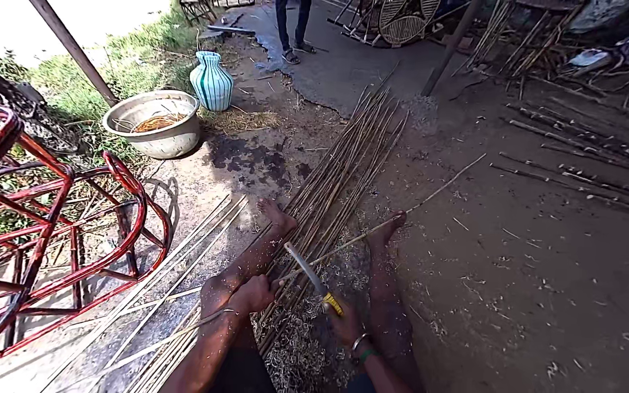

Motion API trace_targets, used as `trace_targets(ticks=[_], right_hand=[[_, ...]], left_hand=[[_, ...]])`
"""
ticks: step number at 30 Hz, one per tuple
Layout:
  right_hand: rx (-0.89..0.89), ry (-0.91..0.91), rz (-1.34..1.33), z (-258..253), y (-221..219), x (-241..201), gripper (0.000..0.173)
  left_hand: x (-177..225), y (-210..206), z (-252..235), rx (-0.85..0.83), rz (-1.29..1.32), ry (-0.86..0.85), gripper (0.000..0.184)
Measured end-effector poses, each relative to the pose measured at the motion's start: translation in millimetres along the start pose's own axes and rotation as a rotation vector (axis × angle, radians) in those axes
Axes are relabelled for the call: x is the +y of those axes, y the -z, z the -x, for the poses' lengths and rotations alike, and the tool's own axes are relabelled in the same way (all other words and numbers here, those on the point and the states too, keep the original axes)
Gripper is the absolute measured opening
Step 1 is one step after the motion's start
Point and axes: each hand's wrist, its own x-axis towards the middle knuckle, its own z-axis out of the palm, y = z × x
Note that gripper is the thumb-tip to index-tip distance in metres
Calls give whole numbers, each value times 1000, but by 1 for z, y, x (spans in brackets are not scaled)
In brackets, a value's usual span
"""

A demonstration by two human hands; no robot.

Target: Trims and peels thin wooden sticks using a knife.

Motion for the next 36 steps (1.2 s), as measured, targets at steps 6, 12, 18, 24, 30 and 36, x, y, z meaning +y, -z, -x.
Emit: trace_targets(ticks=[6,12,18,24,30,36], right_hand=[[-41,29,41,0,0,1,49],[-65,67,45,0,-3,-1,48],[83,28,-17,-4,-3,4,46],[-52,63,66,-1,-4,-6,49],[-56,85,55,-4,-5,-6,48],[4,36,14,-3,-5,-10,45]], left_hand=[[-1,1,-2,-14,-11,-22,68],[1,6,2,-26,-7,-50,65],[-7,11,1,-59,-1,-86,67],[-5,17,-4,-61,5,-65,68],[-7,16,-7,-84,65,-47,69],[-13,16,-10,-55,69,-95,66]])
